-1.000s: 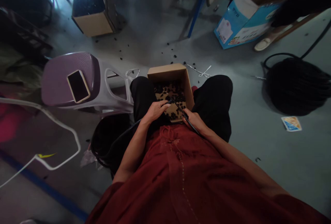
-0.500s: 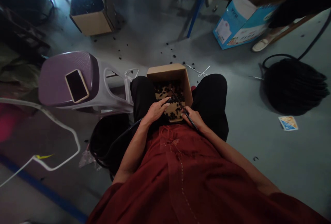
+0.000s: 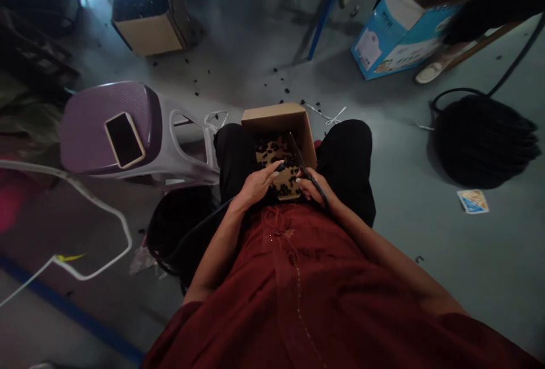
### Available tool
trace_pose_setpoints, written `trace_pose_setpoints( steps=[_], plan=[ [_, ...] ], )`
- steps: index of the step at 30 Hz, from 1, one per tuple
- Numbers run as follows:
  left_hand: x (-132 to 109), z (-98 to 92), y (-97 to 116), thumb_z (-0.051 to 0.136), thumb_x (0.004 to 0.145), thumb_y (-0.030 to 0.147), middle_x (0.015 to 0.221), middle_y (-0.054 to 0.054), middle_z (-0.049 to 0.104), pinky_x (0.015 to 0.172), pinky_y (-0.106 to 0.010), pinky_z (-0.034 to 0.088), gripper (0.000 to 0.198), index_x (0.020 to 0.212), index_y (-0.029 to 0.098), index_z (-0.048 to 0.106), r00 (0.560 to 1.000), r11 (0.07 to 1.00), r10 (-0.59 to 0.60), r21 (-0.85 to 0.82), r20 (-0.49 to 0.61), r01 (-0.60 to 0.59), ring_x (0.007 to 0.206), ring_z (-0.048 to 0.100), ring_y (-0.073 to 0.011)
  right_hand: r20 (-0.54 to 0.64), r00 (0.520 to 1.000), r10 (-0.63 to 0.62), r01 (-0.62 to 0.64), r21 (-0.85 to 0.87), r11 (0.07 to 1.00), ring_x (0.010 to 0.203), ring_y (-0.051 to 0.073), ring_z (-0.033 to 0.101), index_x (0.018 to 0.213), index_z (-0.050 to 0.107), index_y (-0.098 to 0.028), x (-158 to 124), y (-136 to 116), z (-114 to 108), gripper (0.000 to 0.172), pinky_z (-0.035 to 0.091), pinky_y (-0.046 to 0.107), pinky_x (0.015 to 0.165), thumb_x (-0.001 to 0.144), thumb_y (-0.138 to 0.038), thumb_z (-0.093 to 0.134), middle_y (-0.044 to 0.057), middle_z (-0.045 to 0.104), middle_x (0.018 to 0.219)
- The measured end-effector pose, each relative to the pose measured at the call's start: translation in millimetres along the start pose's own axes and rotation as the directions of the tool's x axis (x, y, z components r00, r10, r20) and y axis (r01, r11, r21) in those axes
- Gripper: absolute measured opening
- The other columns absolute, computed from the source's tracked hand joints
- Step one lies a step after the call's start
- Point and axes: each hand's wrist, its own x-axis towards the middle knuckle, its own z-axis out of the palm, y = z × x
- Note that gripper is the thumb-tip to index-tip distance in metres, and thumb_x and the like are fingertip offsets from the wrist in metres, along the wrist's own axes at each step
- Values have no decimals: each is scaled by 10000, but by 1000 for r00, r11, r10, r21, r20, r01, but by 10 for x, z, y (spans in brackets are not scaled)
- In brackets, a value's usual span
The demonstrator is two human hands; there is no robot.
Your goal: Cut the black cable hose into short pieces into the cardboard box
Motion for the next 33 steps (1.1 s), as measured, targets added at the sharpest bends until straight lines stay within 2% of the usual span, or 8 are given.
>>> trace_pose_setpoints(
  steps=[2,4,8,13,16,24,29,33],
  plan=[
    [-32,11,59,333,932,282,1078,-61,606,892,-277,433,383,1283,210,469,999,994,42,101,-34,-39,1005,559,-161,-2,1000,3,-3,131,991,398,76,381,924,425,-214,14,-98,38,268,344,215,407,723,-370,509,-77,460,578],
    [-63,20,126,341,923,236,1142,-90,568,910,-290,426,350,1232,170,492,997,974,63,219,-46,-51,1062,531,-176,-7,1000,-23,24,190,981,435,90,444,930,419,-215,27,-180,74,276,384,232,448,710,-351,515,-62,510,618],
    [-123,27,241,317,925,205,1078,-90,579,823,-264,454,331,1215,154,470,999,944,47,326,-8,-42,955,571,-161,-8,999,-44,45,145,988,479,112,497,950,426,-217,34,-221,134,279,418,252,506,708,-325,513,-56,535,613],
    [-178,88,261,437,897,358,1062,-71,605,785,-256,458,322,1155,179,508,994,946,41,325,-105,-4,949,587,-174,8,999,-45,44,81,996,476,118,494,963,430,-210,9,-146,164,285,420,255,523,716,-332,504,-70,506,552],
    [-191,137,230,432,898,397,1064,-72,626,788,-256,454,329,1119,178,537,983,948,34,317,-181,26,954,598,-176,-14,999,-36,37,108,993,474,115,492,960,424,-208,7,-122,163,292,421,254,525,711,-338,505,-70,506,548],
    [-221,156,203,428,900,404,1044,-72,650,763,-238,447,329,1099,181,564,961,942,49,332,-271,45,924,613,-163,-11,1000,-19,21,121,992,476,109,489,981,428,-214,34,-63,178,331,413,241,482,702,-370,514,-61,517,586],
    [-241,180,158,451,891,397,1012,-77,657,755,-235,449,329,1107,178,569,956,950,77,312,-282,16,897,619,-159,-17,1000,-15,17,124,992,478,103,488,967,435,-215,25,-84,181,319,425,244,489,697,-359,527,-53,525,610],
    [-256,179,139,444,896,389,993,-87,660,776,-237,451,336,1110,163,572,929,960,130,280,-347,-30,903,621,-158,-22,1000,-6,9,143,990,473,106,482,966,434,-216,18,-99,185,308,425,249,481,699,-336,532,-49,518,611]
  ],
)
